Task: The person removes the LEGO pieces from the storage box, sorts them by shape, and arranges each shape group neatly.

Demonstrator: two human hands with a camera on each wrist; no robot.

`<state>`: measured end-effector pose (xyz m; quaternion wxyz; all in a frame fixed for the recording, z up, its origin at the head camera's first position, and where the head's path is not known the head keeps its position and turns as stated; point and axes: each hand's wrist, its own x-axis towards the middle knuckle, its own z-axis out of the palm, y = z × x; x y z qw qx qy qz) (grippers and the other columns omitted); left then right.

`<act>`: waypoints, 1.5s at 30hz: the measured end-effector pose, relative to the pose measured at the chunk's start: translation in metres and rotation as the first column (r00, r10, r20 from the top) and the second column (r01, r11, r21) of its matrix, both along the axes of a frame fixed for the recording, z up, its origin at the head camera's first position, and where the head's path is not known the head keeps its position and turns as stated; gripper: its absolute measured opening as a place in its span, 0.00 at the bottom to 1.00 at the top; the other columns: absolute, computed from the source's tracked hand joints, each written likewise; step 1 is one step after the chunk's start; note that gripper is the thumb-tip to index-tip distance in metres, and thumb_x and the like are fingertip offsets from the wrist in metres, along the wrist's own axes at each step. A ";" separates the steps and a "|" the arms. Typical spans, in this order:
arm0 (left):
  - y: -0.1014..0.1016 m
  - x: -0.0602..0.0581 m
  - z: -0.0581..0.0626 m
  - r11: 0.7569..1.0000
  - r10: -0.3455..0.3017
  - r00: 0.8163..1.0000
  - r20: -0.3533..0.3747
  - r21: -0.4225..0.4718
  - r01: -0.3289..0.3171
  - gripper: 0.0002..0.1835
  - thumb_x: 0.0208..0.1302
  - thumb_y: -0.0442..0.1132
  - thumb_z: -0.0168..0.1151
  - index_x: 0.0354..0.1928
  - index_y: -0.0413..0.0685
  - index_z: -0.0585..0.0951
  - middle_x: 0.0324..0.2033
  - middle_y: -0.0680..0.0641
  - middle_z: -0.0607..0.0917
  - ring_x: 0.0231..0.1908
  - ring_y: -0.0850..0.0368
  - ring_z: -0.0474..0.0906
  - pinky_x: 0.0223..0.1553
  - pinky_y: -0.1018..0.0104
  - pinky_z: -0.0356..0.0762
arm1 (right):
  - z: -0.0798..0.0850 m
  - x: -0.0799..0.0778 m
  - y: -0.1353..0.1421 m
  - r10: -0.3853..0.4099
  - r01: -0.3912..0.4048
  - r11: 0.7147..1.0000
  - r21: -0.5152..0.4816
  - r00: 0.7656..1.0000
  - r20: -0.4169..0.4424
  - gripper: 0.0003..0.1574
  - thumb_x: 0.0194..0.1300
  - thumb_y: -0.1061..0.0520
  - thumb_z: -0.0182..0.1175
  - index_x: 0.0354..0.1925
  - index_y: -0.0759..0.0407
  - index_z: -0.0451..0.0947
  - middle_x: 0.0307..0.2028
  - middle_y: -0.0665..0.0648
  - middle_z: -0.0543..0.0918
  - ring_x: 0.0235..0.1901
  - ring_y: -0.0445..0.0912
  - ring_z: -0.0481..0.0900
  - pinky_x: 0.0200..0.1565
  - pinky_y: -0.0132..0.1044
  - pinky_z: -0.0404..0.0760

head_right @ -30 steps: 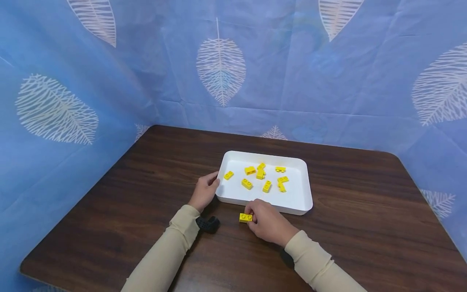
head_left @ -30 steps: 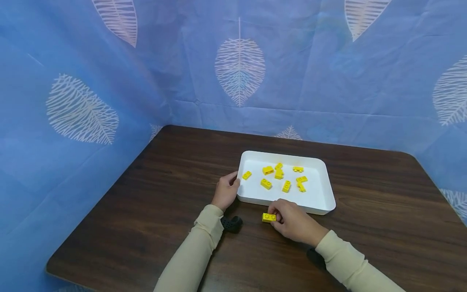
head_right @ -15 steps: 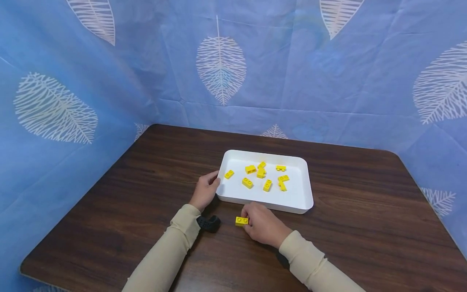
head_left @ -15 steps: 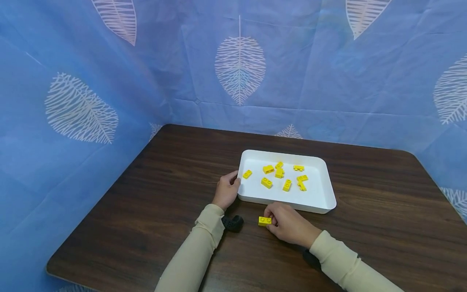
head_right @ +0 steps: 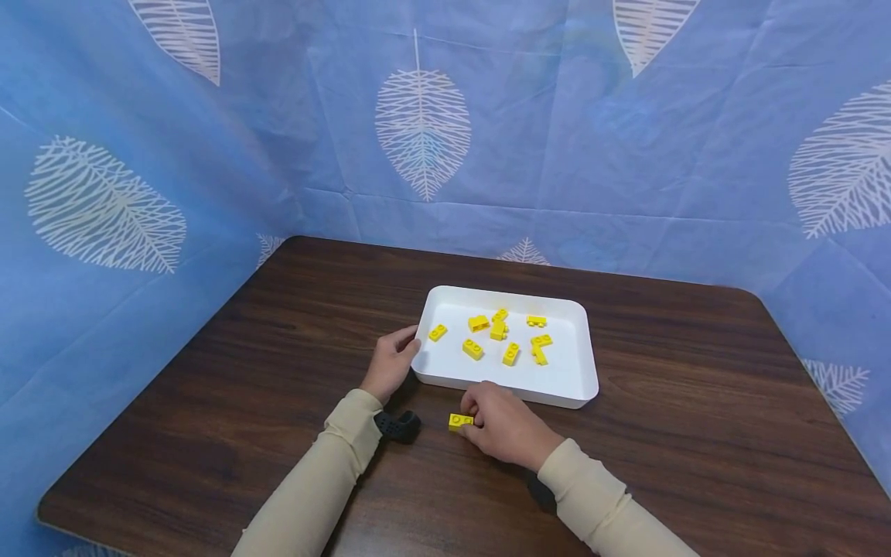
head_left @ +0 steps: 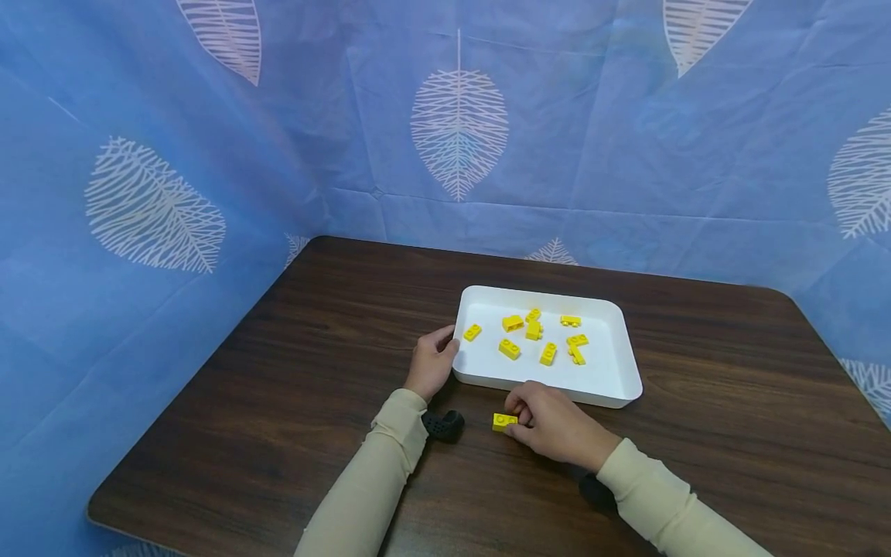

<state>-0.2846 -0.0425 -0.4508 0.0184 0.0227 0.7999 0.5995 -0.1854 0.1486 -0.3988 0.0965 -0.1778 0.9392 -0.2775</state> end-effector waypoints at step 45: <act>-0.001 0.001 0.001 0.999 -0.010 1.000 -0.001 0.037 0.010 0.20 0.68 0.39 0.53 0.61 0.43 0.74 0.57 0.46 0.78 0.55 0.52 0.74 0.57 0.56 0.73 | -0.001 -0.089 0.004 -0.349 0.346 0.937 0.052 0.935 0.063 0.14 0.60 0.56 0.59 0.41 0.65 0.83 0.34 0.62 0.82 0.33 0.50 0.72 0.33 0.38 0.72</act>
